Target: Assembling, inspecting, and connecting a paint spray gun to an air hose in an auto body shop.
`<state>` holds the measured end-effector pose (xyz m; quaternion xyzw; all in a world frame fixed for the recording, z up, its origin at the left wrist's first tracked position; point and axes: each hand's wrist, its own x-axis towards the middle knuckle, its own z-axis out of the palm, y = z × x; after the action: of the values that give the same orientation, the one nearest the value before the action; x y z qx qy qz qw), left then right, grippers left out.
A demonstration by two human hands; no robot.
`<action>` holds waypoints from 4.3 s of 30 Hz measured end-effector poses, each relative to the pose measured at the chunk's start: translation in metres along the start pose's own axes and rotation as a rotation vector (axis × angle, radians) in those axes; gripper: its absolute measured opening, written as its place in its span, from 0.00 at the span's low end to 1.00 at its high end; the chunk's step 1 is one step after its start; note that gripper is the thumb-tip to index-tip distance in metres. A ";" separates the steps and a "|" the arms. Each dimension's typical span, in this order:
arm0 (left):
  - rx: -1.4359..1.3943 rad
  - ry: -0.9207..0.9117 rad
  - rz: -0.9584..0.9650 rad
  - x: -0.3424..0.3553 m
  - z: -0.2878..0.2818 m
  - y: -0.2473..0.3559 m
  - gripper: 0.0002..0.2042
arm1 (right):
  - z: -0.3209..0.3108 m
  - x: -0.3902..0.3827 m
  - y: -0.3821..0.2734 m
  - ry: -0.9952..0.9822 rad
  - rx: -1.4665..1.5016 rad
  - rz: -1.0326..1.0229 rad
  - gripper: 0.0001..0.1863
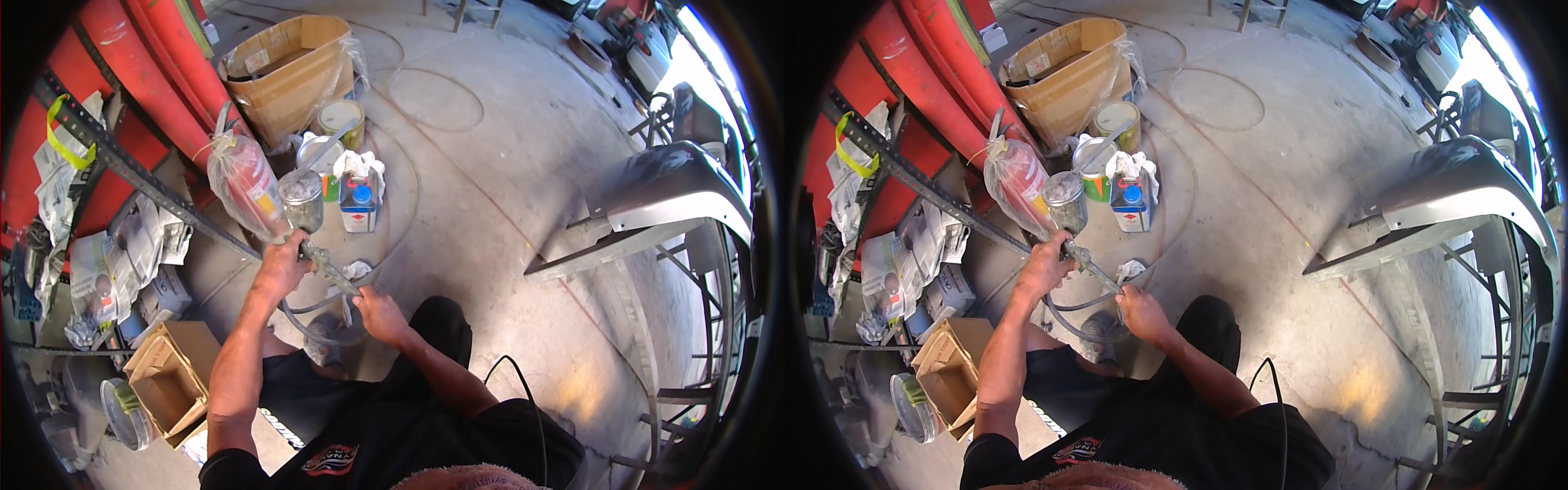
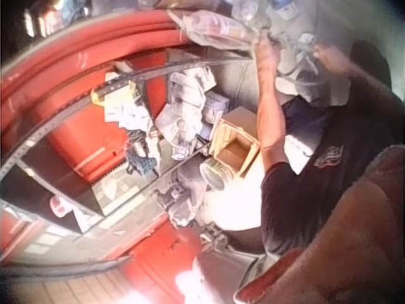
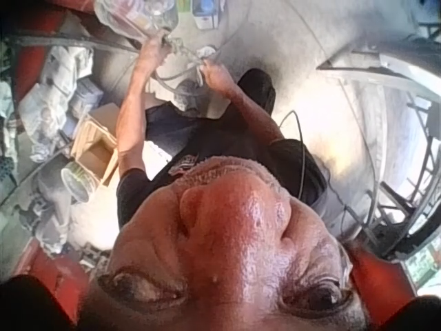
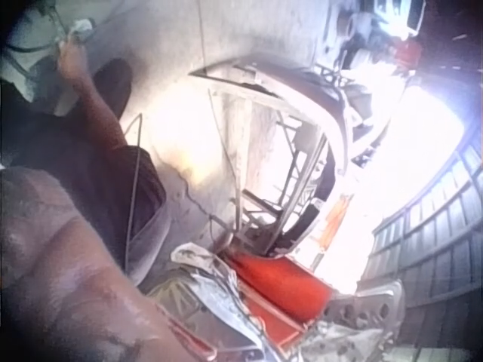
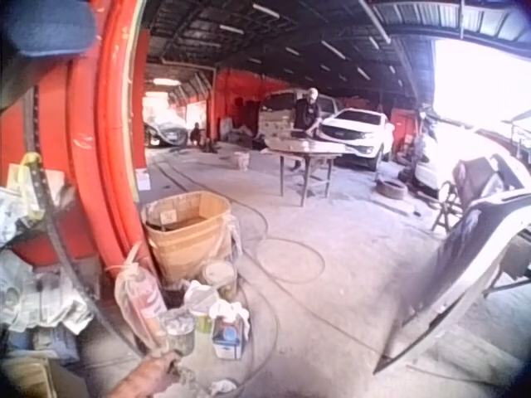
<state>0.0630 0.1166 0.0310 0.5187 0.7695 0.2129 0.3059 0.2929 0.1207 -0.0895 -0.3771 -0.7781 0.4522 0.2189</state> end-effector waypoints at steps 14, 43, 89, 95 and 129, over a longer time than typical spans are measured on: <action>0.094 -0.001 0.099 0.010 0.010 -0.025 0.24 | -0.032 0.010 0.015 -0.205 -0.008 -0.063 0.10; 0.164 -0.058 0.353 -0.009 0.012 -0.037 0.24 | -0.034 -0.006 0.031 -0.783 0.832 0.480 0.19; 0.273 0.073 0.654 0.000 0.033 -0.051 0.22 | -0.070 -0.008 0.030 -0.318 0.172 0.159 0.13; 0.269 0.021 0.645 -0.003 0.035 -0.043 0.22 | -0.078 -0.005 0.040 -0.541 0.626 0.395 0.14; 0.036 0.195 0.580 -0.068 0.049 0.044 0.18 | -0.014 0.043 -0.034 -0.010 0.065 -0.051 0.33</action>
<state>0.1447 0.0701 0.0409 0.6992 0.6188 0.3263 0.1478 0.2621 0.1516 -0.0535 -0.3475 -0.7734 0.4734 0.2387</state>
